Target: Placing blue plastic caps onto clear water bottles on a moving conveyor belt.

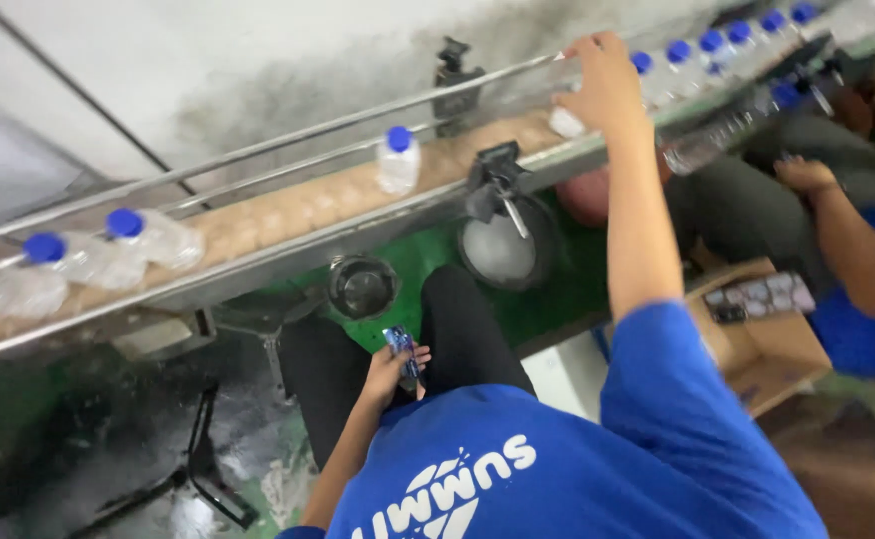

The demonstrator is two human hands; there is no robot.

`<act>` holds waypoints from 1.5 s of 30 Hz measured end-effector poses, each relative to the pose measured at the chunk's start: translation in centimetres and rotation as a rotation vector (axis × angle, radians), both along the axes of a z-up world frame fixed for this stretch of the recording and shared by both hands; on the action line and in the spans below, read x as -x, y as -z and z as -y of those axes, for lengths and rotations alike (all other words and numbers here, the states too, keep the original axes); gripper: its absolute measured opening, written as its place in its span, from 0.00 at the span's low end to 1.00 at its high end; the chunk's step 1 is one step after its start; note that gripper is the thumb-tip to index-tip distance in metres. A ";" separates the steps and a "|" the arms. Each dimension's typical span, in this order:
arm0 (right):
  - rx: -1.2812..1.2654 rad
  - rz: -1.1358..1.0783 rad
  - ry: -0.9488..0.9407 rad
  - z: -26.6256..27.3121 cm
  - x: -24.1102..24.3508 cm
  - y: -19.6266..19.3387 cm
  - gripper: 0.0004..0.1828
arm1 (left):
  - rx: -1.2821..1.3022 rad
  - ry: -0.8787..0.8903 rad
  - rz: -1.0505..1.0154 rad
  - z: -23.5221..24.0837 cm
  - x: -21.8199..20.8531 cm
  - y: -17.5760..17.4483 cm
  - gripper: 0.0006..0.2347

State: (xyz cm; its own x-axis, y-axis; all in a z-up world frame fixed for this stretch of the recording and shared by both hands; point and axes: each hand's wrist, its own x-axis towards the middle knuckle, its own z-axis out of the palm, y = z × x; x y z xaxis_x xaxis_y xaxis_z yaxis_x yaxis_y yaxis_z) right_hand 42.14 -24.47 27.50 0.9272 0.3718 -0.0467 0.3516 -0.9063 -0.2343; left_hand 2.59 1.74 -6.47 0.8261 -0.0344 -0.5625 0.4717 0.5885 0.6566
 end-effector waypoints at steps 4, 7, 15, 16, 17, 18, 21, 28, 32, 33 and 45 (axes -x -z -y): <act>-0.658 0.599 -0.215 -8.1 12.6 4.4 0.09 | -0.176 -0.025 -0.036 0.7 -0.2 -3.4 0.12; -0.833 0.372 -0.356 -13.8 20.7 12.7 0.02 | -0.360 0.006 -0.065 1.6 -0.8 -4.4 0.11; -0.569 -0.419 -0.242 -14.5 27.0 30.9 0.11 | -0.288 -0.108 -0.118 0.7 -1.0 0.0 0.14; -0.568 -0.506 -0.235 -14.5 26.5 31.2 0.14 | -0.151 -0.192 -0.144 0.8 -1.0 0.7 0.14; -0.567 -0.594 -0.228 -14.4 26.1 31.7 0.17 | -0.015 -0.276 -0.169 1.0 -0.9 1.4 0.15; -0.566 -0.592 -0.238 -13.7 26.3 31.0 0.17 | -0.015 -0.285 -0.164 1.1 -0.7 0.9 0.15; -0.449 -0.761 -0.355 -13.2 25.7 29.7 0.27 | 0.022 -0.368 -0.165 0.4 -1.4 -0.8 0.13; -0.569 -1.003 -0.443 -12.2 24.8 31.8 0.20 | 0.048 -0.337 -0.227 0.3 -1.3 -1.1 0.17; -0.561 -0.943 -0.364 -11.7 24.3 35.8 0.18 | 0.090 -0.322 -0.214 0.1 -1.2 -2.2 0.22; -0.561 -0.940 -0.365 -12.0 24.7 34.4 0.18 | 0.090 -0.321 -0.211 -0.2 -1.0 -2.4 0.22; -1.030 -0.715 -0.517 -20.7 21.2 7.0 0.10 | 0.014 -0.147 -0.173 0.0 -1.1 -1.4 0.32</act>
State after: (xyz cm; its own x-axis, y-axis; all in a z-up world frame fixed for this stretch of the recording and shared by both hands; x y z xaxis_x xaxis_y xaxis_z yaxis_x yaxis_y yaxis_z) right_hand 20.90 -3.81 20.46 0.5619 0.8255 0.0528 0.1122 -0.0128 -0.9936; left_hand 3.64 1.73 -5.11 0.7141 0.0704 -0.6965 0.4849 0.6679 0.5646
